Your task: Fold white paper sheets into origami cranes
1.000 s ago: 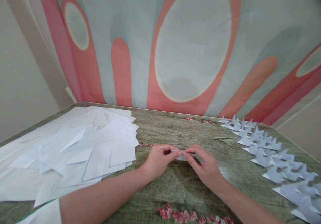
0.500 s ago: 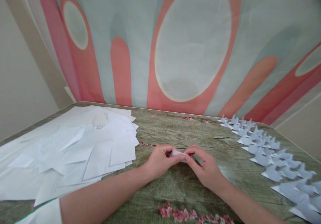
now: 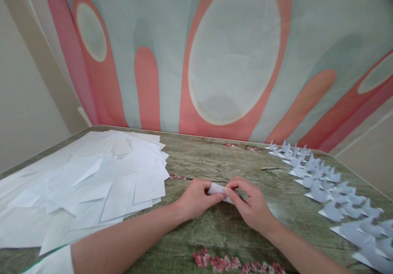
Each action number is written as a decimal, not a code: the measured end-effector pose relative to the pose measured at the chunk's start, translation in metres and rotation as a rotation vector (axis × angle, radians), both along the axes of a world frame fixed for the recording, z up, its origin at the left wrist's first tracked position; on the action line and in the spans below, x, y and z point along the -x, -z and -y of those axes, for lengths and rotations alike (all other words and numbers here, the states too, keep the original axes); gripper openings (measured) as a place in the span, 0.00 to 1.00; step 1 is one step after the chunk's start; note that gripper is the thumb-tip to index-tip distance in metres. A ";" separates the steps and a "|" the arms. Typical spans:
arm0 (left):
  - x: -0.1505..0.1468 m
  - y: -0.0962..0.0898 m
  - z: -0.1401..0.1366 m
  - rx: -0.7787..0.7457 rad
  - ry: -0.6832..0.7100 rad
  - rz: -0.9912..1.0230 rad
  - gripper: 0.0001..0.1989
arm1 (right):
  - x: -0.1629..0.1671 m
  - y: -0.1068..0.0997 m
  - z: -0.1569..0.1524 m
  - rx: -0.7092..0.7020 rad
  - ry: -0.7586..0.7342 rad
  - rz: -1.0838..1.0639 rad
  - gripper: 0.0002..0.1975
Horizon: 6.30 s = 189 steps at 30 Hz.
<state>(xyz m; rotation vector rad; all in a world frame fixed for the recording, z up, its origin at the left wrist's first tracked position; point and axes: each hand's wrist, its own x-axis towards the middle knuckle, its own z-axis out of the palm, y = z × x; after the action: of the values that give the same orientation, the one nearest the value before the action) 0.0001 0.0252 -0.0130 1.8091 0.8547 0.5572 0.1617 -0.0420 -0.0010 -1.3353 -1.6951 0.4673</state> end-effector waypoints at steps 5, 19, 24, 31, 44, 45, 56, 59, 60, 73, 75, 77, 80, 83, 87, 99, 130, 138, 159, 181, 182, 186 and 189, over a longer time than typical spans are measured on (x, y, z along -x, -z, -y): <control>-0.001 -0.001 -0.001 0.031 0.019 0.042 0.13 | -0.003 0.002 -0.002 -0.002 0.069 -0.022 0.08; 0.001 -0.007 -0.002 0.064 0.027 0.058 0.17 | -0.006 0.002 -0.005 0.013 0.105 -0.047 0.09; 0.000 -0.010 0.000 0.120 0.026 0.113 0.20 | -0.007 0.003 -0.007 0.028 0.127 -0.055 0.09; -0.002 -0.011 0.000 0.268 0.000 0.195 0.21 | -0.007 0.007 -0.009 0.076 0.168 -0.115 0.10; -0.010 -0.013 0.019 0.445 -0.074 0.334 0.21 | 0.016 0.004 0.002 0.196 0.171 -0.378 0.12; -0.010 -0.013 0.019 0.436 -0.078 0.325 0.21 | 0.016 0.005 0.002 0.198 0.175 -0.381 0.12; -0.014 0.002 0.013 0.247 -0.138 0.198 0.14 | 0.011 0.008 -0.005 0.245 0.119 -0.356 0.13; -0.013 0.002 0.013 0.238 -0.157 0.257 0.14 | 0.007 0.008 -0.006 0.233 0.113 -0.307 0.12; -0.013 0.002 0.013 0.239 -0.165 0.283 0.14 | 0.006 0.009 -0.006 0.238 0.111 -0.304 0.12; -0.011 -0.001 0.016 0.113 -0.069 0.166 0.17 | 0.008 0.012 -0.004 0.216 0.111 -0.429 0.12; -0.010 -0.002 0.016 0.110 -0.074 0.151 0.17 | 0.009 0.013 -0.004 0.215 0.119 -0.449 0.12; -0.009 -0.004 0.017 0.095 -0.069 0.137 0.18 | 0.010 0.014 -0.004 0.224 0.128 -0.464 0.12; -0.009 -0.005 0.017 0.083 -0.062 0.089 0.19 | 0.010 0.016 -0.005 0.238 0.142 -0.474 0.14; -0.008 -0.004 0.018 0.088 -0.066 0.043 0.22 | 0.010 0.016 -0.005 0.241 0.155 -0.474 0.15; -0.008 -0.003 0.018 0.138 -0.070 0.062 0.22 | 0.010 0.016 -0.005 0.255 0.153 -0.500 0.16; -0.004 -0.005 0.017 0.145 -0.021 0.160 0.18 | 0.011 0.016 -0.005 0.229 0.173 -0.566 0.15; -0.003 0.003 0.009 0.031 -0.058 0.367 0.12 | 0.006 0.015 -0.007 0.261 0.080 -0.489 0.16; -0.002 0.003 0.005 0.086 -0.151 0.365 0.11 | 0.003 0.016 -0.008 0.190 0.050 -0.549 0.13; -0.003 -0.004 0.006 0.258 -0.137 0.432 0.15 | -0.007 0.017 -0.009 -0.015 -0.066 -0.195 0.08; -0.004 0.001 0.005 0.279 -0.109 0.431 0.15 | -0.006 0.017 -0.011 0.005 0.030 -0.233 0.03; -0.005 0.002 0.005 0.282 -0.114 0.432 0.15 | -0.006 0.018 -0.011 0.000 0.039 -0.236 0.03; -0.006 0.002 0.005 0.322 -0.140 0.453 0.15 | -0.006 0.019 -0.012 0.003 0.058 -0.240 0.03; -0.006 0.001 0.005 0.352 -0.135 0.465 0.15 | -0.006 0.019 -0.013 0.006 0.053 -0.243 0.03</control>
<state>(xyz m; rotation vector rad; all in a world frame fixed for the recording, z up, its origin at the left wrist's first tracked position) 0.0060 0.0199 -0.0142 1.2400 0.7009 0.8190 0.1676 -0.0293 -0.0201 -1.2696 -1.4562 0.5797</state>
